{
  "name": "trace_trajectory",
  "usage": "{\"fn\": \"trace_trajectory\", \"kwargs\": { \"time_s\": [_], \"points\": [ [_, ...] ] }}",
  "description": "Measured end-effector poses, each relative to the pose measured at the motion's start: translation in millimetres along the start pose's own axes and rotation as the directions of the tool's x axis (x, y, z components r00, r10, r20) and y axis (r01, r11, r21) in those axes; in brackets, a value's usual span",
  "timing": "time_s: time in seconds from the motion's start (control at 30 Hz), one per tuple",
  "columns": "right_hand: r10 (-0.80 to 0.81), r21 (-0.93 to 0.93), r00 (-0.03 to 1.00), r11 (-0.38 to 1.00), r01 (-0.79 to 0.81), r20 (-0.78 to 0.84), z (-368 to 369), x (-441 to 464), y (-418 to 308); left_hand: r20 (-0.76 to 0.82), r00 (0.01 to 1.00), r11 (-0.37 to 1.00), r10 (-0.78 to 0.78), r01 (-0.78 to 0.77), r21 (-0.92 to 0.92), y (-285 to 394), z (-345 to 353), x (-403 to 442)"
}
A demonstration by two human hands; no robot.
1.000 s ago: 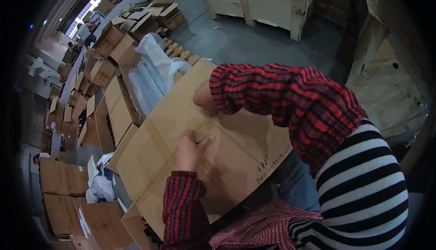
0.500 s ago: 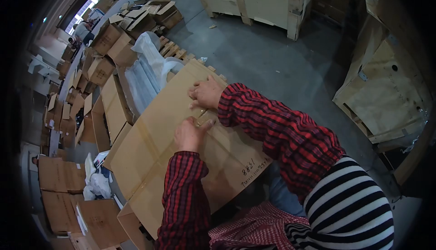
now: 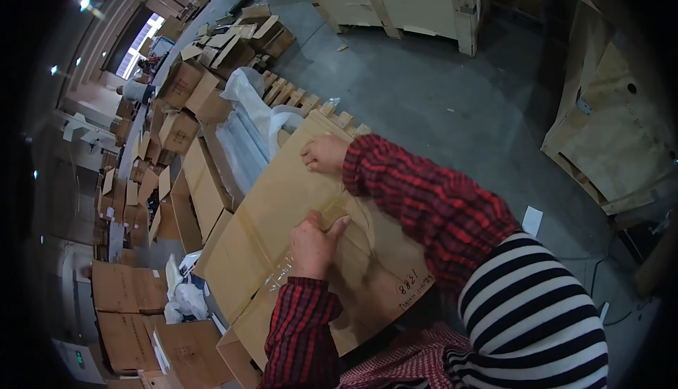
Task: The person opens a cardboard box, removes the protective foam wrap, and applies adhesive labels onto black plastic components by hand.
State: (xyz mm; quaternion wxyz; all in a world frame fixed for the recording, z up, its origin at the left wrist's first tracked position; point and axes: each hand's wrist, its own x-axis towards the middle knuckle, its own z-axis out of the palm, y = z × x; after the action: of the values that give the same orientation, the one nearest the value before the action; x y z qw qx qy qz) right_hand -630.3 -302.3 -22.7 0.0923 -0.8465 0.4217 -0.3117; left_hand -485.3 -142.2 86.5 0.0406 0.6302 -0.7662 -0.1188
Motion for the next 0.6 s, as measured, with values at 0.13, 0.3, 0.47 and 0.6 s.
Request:
{"fn": "trace_trajectory", "kwargs": {
  "time_s": [0.13, 0.3, 0.47, 0.6],
  "points": [
    [-0.005, 0.404, 0.888, 0.892, -0.204, 0.460, -63, -4, 12, -0.074, 0.997, 0.995, 0.014, -0.021, -0.102, -11, 20, 5],
    [0.016, 0.051, 0.714, 0.996, -0.072, 0.700, -89, -8, -22, 0.043, 0.999, 0.993, -0.005, 0.010, -0.119, -10, 23, 22],
    [0.130, -0.288, 0.704, 0.951, 0.110, 0.698, -66, 4, -56, 0.112, 0.991, 0.995, 0.078, -0.069, -0.075, -4, 32, 30],
    [0.259, -0.331, 0.525, 0.942, 0.047, 0.811, -101, 26, -88, -0.027, 0.998, 0.983, 0.056, -0.060, -0.173, -2, 7, 9]
  ]
}}
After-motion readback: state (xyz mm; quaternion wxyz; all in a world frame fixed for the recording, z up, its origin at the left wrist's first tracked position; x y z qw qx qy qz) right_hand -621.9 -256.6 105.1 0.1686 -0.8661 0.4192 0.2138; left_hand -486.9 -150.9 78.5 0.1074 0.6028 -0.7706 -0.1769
